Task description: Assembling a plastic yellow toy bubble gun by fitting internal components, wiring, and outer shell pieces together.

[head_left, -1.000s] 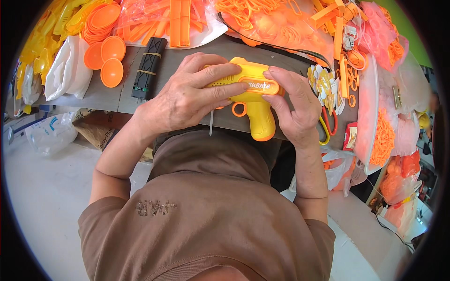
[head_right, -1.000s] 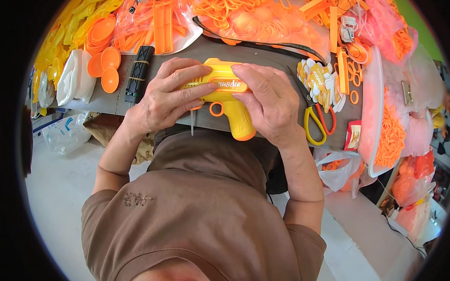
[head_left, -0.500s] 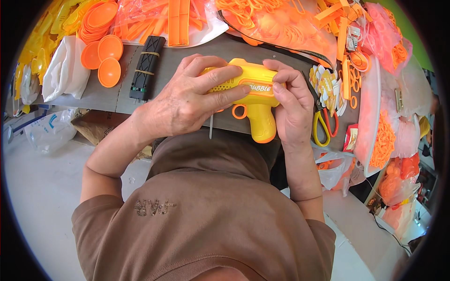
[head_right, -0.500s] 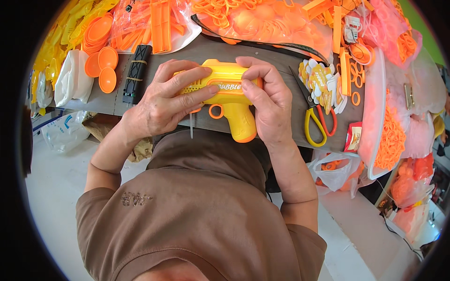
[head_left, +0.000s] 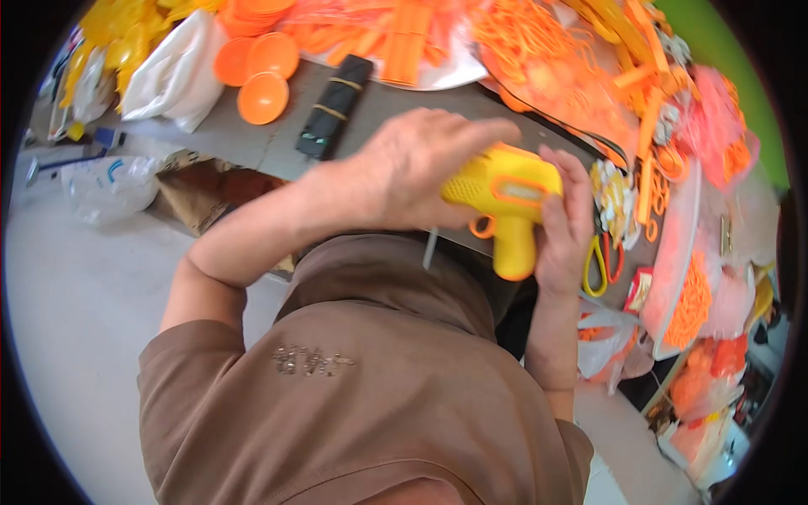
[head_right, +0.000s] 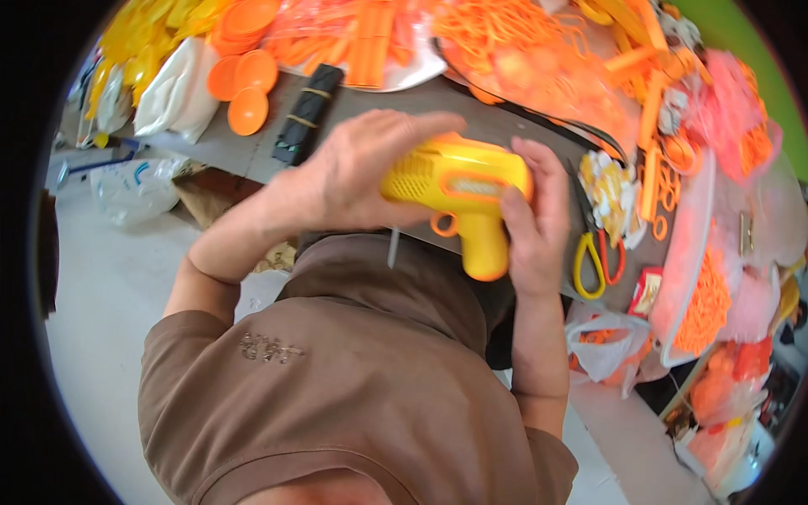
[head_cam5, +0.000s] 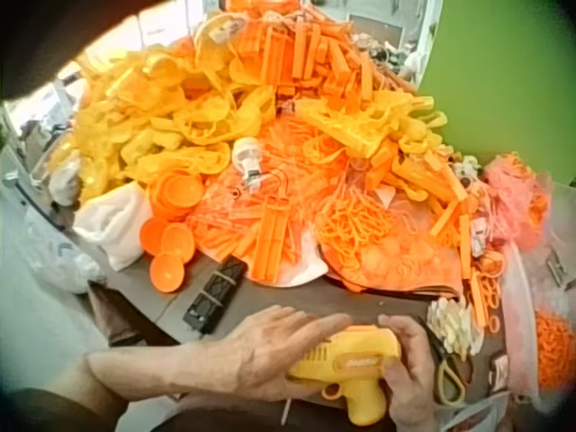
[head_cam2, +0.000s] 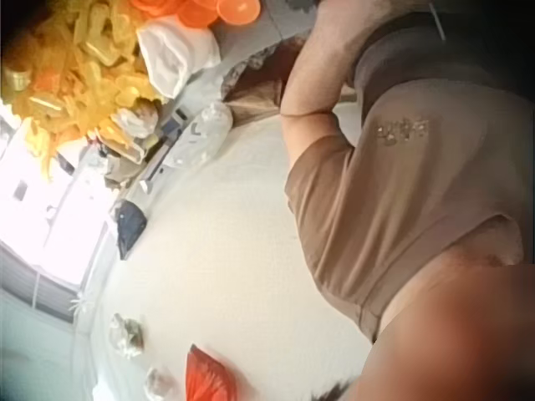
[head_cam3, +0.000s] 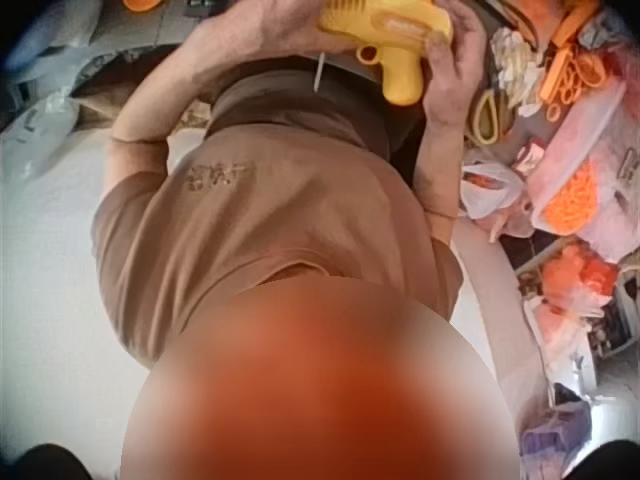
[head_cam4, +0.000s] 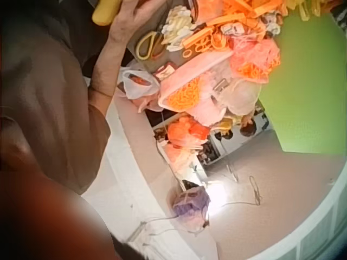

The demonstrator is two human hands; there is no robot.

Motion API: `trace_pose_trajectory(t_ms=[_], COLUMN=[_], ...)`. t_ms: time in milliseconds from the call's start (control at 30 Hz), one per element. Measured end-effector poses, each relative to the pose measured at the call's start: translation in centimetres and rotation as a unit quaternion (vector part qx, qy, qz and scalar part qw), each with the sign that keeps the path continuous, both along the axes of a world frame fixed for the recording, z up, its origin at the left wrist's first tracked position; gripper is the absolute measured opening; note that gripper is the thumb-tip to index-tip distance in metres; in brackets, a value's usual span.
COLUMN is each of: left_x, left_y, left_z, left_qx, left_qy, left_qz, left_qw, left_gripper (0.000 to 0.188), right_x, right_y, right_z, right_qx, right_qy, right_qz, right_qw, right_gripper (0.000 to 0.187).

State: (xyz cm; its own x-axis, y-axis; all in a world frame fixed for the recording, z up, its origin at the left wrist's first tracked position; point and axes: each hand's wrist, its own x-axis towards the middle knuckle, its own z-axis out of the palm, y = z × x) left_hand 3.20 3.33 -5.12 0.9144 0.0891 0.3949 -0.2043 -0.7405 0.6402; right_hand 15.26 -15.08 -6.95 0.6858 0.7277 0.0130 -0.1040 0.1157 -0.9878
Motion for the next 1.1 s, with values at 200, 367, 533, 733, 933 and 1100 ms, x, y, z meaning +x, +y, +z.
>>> trace_pose_trajectory(t_ms=[200,367,533,733,933,1100], left_x=[-5.1,-10.6,-18.3,-29.2,-33.1,-26.1], left_y=[-3.2,-2.1,1.0,6.7,8.9,9.0], left_z=[-0.5,-0.6,-3.5,-15.6,-27.6,-22.1], left_qx=[-0.032,-0.268,-0.402,-0.586,-0.498,-0.340], left_qy=[-0.096,0.138,0.293,0.296,0.123,0.241], left_qz=[0.050,-0.022,0.091,0.379,0.588,0.581], left_qw=[0.994,0.953,0.863,0.652,0.625,0.698], left_gripper=[0.067,0.071,0.075,0.055,0.048,0.042], right_x=[-2.8,-5.6,-10.2,-8.7,-7.0,-4.8], right_y=[-2.2,1.0,5.4,4.2,2.7,1.1], right_z=[4.0,2.5,0.5,-0.4,0.6,1.5], right_qx=[-0.111,-0.026,-0.142,-0.054,-0.074,-0.096], right_qy=[-0.143,-0.374,-0.385,-0.386,-0.343,-0.315], right_qz=[0.071,0.258,0.367,0.386,0.345,0.297], right_qw=[0.981,0.891,0.835,0.836,0.871,0.896], right_gripper=[0.068,0.065,0.066,0.049,0.043,0.042])
